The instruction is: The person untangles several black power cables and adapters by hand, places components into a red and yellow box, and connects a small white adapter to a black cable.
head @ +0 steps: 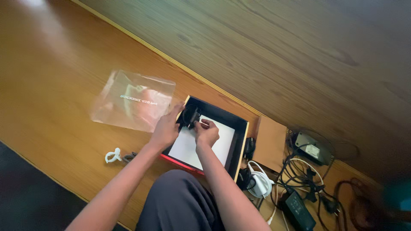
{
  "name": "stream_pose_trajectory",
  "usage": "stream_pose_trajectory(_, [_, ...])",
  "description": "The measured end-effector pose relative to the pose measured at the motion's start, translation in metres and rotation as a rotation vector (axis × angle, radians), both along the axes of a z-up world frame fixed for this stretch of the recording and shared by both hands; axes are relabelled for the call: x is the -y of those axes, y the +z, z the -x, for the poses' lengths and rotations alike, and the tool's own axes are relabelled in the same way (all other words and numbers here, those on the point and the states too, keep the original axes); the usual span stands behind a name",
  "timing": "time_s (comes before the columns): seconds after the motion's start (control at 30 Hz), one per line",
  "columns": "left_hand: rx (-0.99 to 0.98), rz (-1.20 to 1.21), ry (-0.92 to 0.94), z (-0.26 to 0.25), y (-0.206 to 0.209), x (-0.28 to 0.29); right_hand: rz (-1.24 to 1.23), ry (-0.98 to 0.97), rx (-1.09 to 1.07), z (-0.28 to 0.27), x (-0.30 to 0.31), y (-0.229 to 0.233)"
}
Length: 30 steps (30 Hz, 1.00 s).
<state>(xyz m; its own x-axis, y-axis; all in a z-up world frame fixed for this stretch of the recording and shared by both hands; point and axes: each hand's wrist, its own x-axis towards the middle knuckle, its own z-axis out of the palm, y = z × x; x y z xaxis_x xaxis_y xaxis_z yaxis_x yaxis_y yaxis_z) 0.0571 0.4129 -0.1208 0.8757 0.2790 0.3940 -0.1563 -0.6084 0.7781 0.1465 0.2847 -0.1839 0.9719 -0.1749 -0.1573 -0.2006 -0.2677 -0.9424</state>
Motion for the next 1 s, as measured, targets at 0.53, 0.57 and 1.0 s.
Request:
stream_pose_trajectory(0.53, [0.084, 0.163, -0.02, -0.03, -0.055, -0.013, -0.071, 0.037, -0.092, -0.002, -0.009, 0.038])
stream_pose_trajectory(0.57, [0.082, 0.181, -0.022, -0.031, -0.056, -0.014, -0.138, 0.026, -0.104, -0.002, -0.011, 0.035])
stream_pose_trajectory(1.0, [0.018, 0.101, 0.083, -0.029, -0.051, -0.005, 0.291, 0.093, 0.108, 0.008, -0.015, 0.04])
